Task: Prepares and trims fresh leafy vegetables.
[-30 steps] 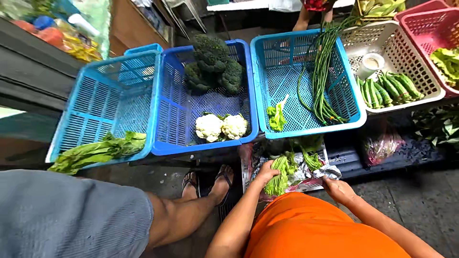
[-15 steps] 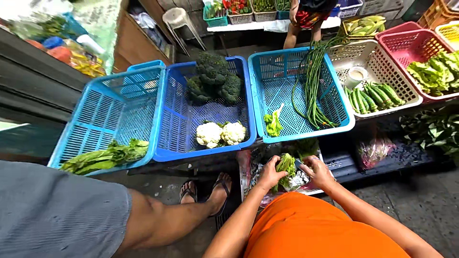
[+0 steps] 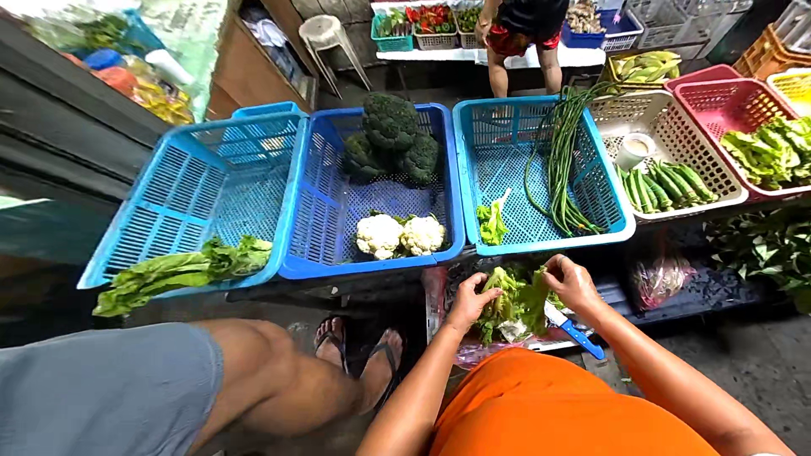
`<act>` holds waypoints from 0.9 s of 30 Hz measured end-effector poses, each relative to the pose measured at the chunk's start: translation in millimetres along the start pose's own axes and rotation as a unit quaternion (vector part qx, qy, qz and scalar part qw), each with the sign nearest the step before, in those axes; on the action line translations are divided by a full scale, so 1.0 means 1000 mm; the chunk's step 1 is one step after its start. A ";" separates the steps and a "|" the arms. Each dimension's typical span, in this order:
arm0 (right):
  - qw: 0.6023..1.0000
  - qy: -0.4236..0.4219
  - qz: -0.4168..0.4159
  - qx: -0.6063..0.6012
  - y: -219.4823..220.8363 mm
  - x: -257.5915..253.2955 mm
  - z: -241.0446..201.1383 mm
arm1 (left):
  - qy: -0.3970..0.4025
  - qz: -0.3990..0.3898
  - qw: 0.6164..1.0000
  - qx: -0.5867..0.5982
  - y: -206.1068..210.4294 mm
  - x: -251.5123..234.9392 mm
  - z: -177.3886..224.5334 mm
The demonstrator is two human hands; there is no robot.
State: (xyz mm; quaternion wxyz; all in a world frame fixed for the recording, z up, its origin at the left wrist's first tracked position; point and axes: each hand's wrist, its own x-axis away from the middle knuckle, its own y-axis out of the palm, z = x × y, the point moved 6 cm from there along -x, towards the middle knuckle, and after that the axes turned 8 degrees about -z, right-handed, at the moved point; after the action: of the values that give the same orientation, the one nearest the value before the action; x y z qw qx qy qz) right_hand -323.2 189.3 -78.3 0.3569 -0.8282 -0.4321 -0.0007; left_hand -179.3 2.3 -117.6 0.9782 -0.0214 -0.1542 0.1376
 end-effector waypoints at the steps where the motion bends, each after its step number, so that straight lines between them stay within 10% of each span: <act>1: 0.999 0.013 -0.023 0.020 0.000 -0.003 0.004 | -0.002 -0.003 1.000 0.003 -0.002 0.001 -0.001; 10: 0.983 -0.070 -0.136 -0.097 0.046 -0.013 -0.023 | 0.034 -0.085 0.991 -0.093 0.018 0.001 0.016; 17: 0.975 -0.128 -0.114 0.140 0.049 -0.007 -0.018 | -0.081 -0.162 0.871 -0.456 0.026 0.008 0.038; 27: 0.961 -0.122 -0.097 0.228 0.070 -0.001 -0.002 | -0.155 -0.224 0.832 -0.484 0.046 0.018 0.040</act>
State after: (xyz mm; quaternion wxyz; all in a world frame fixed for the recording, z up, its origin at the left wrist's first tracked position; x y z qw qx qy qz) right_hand -272.6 161.0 -118.3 0.4792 -0.6727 -0.5392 0.1648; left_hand -187.0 52.0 -78.1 0.8100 -0.4354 -0.3514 -0.1755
